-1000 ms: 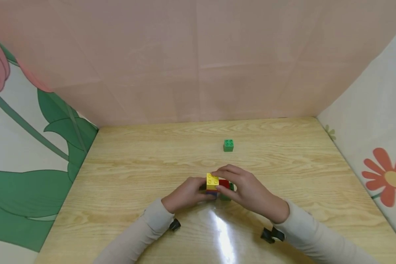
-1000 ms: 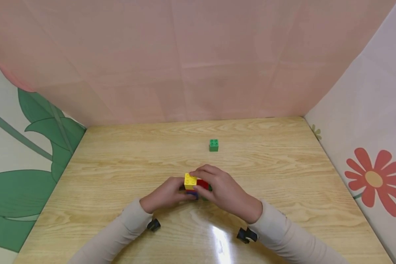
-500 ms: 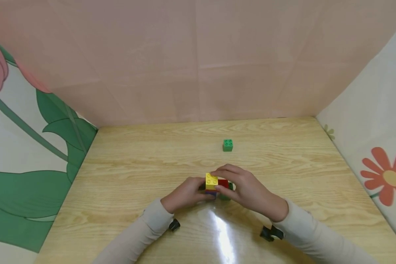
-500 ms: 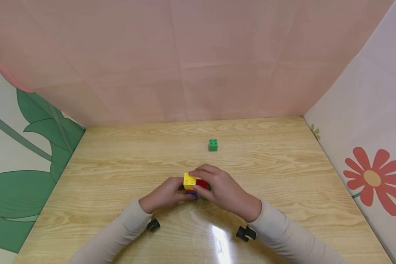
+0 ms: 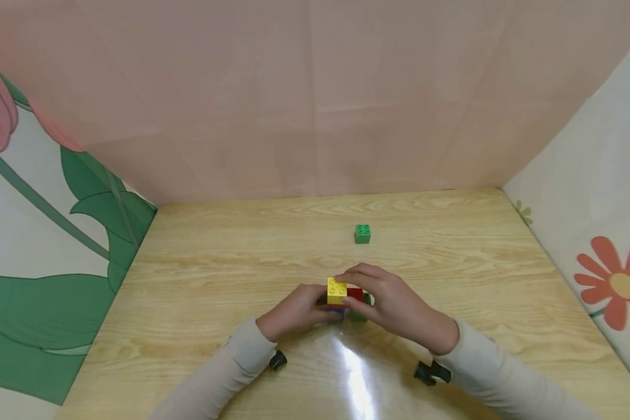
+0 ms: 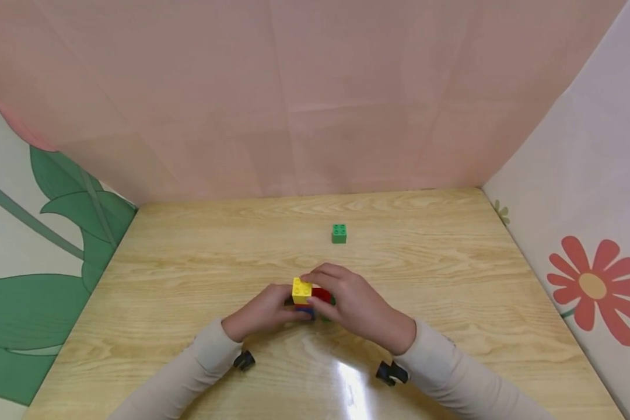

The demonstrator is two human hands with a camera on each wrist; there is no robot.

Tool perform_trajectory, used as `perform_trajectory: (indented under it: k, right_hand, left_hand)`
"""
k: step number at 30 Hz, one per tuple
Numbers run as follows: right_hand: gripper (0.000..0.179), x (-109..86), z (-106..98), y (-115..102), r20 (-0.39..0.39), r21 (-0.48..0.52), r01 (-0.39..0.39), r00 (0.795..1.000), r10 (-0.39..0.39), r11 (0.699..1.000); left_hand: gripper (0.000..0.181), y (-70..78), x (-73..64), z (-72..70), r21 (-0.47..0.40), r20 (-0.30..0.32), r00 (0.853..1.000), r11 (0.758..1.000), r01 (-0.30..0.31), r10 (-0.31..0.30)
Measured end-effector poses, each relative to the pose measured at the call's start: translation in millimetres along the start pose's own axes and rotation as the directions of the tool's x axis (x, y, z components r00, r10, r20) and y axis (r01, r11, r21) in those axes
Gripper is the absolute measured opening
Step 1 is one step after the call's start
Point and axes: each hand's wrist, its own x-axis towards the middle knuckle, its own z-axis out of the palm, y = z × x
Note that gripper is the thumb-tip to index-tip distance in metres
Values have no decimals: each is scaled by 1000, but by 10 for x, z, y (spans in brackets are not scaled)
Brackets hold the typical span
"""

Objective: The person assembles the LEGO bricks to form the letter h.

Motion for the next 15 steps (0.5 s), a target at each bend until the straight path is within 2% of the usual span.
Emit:
perform_trajectory:
  k: [8, 15]
  right_hand:
    - [33, 0, -4, -28, 1, -51, 22, 1000, -22, 998]
    - [34, 4, -24, -6, 4, -42, 36, 999, -36, 998]
  left_hand:
    - [33, 9, -13, -2, 3, 5, 1000, 1000, 8, -8]
    - [32, 3, -1, 1, -1, 4, 1000, 1000, 7, -7]
